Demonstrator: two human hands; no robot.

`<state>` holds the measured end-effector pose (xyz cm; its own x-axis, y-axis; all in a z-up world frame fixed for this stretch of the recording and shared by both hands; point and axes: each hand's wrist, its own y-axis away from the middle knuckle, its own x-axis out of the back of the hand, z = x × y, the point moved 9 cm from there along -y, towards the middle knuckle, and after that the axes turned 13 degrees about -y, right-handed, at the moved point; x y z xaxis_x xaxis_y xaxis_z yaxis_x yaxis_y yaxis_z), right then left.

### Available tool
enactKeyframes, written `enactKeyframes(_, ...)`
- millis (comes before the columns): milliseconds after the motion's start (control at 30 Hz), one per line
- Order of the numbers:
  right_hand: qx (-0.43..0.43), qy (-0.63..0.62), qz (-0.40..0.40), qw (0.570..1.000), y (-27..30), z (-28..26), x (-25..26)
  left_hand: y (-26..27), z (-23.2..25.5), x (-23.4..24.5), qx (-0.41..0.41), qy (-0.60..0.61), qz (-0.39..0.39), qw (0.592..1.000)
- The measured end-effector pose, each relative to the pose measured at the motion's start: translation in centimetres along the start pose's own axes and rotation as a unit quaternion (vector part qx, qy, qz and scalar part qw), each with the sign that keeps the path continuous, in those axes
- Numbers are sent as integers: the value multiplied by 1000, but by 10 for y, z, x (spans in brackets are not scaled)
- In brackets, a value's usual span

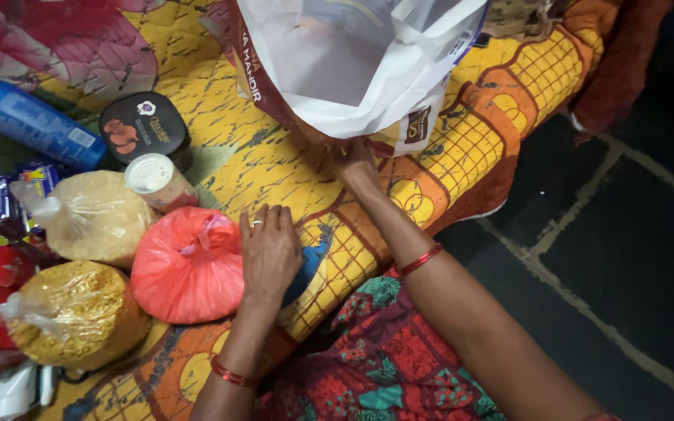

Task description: The person unpacks various grocery items from a white shopping bag onto a patterned bedspread. Items removed include a bag of yellow corn kernels, a bag of white noodles, a black tub of chocolate spread, a small white jar, and a red plastic bag. The person places each item on the bed as it is removed.

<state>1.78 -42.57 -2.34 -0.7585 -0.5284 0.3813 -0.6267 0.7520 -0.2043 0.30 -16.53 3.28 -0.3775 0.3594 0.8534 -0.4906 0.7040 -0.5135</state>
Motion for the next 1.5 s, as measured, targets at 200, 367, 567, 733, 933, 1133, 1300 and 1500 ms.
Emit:
enactKeyframes(200, -19, 62, -59, 996, -14, 44, -31, 3, 8, -8, -6, 26, 2, 1000)
enactKeyframes(367, 3, 172, -156, 973, -21, 54, -66, 6, 14, -18, -19, 21, -21, 999)
enactKeyframes(567, -37, 205, -224, 952, 5, 19, -71, 8, 14, -20, -17, 29, -24, 999)
enactKeyframes(733, -46, 167, -295, 940, 30, -6, -73, 4, 12, -17, -8, 12, -34, 999)
enactKeyframes(933, -46, 71, -392, 916, 70, -19, -90, -6, -16, 6, 48, -70, -13, 996)
enactKeyframes(1133, 27, -172, -579, 796, 121, -27, -147, 0, -50, 12, 139, 122, -33, 982)
enactKeyframes(1300, 162, -90, -499, 846, 137, 2, -181, 3, -45, 29, 147, 204, 63, 966)
enactKeyframes(1500, 183, -32, -397, 899, 139, -46, -171, -2, -62, 48, 191, 217, 79, 954)
